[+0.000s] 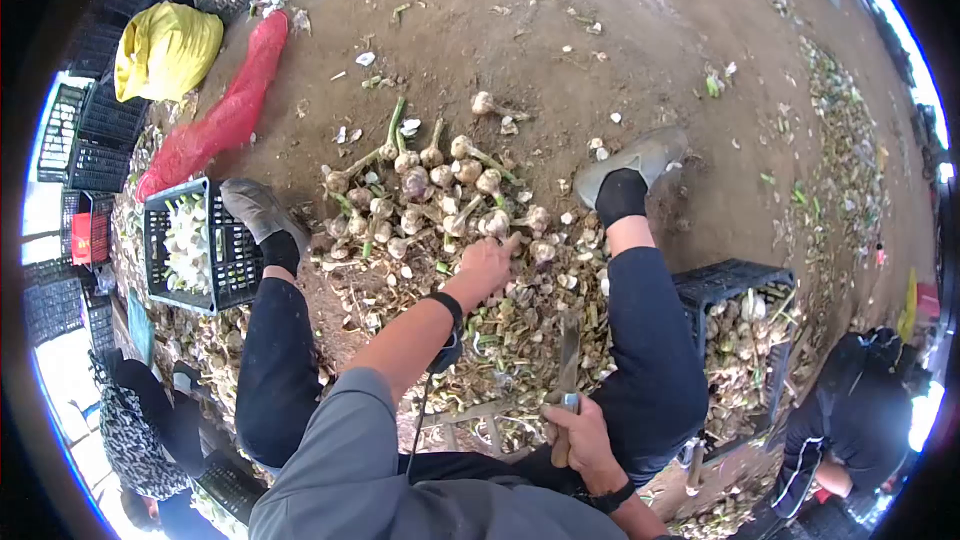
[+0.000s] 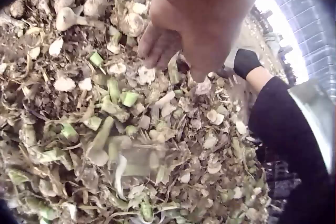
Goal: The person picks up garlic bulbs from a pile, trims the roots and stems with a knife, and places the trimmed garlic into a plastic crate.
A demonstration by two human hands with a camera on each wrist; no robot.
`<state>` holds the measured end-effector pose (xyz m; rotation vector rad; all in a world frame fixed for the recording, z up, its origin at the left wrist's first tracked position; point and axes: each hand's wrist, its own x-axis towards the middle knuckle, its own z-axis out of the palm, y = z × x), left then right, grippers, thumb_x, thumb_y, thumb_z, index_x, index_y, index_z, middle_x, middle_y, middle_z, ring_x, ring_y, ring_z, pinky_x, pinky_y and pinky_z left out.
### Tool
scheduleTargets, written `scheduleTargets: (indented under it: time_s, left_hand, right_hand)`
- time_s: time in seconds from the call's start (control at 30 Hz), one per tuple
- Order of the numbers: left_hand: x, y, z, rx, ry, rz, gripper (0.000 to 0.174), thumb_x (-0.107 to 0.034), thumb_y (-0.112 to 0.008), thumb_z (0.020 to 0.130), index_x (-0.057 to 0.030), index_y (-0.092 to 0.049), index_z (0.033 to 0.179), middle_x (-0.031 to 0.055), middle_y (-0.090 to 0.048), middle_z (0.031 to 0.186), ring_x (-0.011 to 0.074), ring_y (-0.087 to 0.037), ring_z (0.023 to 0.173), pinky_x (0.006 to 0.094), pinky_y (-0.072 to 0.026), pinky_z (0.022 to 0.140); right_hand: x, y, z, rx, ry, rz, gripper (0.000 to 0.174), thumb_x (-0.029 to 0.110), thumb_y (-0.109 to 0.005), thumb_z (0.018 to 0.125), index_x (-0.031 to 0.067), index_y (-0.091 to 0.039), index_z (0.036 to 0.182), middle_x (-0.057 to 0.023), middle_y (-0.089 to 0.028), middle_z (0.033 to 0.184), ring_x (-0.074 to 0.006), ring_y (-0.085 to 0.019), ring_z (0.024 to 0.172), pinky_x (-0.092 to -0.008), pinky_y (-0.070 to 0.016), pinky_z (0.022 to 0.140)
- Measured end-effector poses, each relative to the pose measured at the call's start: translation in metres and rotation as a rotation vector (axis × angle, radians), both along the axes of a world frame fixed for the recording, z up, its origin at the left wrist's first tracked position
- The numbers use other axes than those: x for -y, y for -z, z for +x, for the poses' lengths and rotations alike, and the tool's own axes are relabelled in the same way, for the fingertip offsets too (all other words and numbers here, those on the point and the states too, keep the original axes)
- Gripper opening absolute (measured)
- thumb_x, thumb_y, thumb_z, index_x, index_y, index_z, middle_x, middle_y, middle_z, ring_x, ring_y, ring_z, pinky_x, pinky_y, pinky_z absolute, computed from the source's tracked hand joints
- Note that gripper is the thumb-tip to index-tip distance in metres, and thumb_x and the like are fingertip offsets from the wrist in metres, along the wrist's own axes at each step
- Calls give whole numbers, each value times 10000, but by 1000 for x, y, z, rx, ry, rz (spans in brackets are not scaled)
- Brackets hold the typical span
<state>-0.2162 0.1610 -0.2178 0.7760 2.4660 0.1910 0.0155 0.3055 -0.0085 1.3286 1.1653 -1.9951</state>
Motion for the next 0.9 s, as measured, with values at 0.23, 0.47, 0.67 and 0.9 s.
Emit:
scheduleTargets:
  time_s: [0.23,0.47,0.67,0.9]
  left_hand:
    - [53,31,13,-46,-129,120,108,-142,-617,885,-93,-641,978,150,-616,938,333,-656,863,467,-551,712]
    - [104,-4,117,159,55,190,210,-99,-686,837,-166,-691,1037,96,-646,961,293,-678,878,408,-585,731]
    - [78,-59,165,409,24,363,332,-116,-715,823,-134,-651,1148,120,-689,960,347,-677,878,463,-546,763]
    - [93,-158,180,927,-585,787,609,-53,-723,856,-19,-441,1395,179,-657,1262,237,-610,1197,348,-491,983]
  right_hand:
    - [-3,21,-11,27,86,27,230,71,-732,847,4,-603,1026,-23,-596,736,-116,-549,526,-266,-461,489]
    - [3,26,-5,-60,0,-54,139,60,-701,860,43,-604,957,-40,-615,749,-133,-552,499,-277,-460,462]
    - [9,29,-2,-138,30,156,168,80,-730,839,42,-600,940,-33,-599,722,-130,-539,493,-281,-446,440]
    - [39,17,-4,-268,-136,359,232,160,-781,828,35,-619,939,-4,-613,754,-83,-548,569,-265,-454,504]
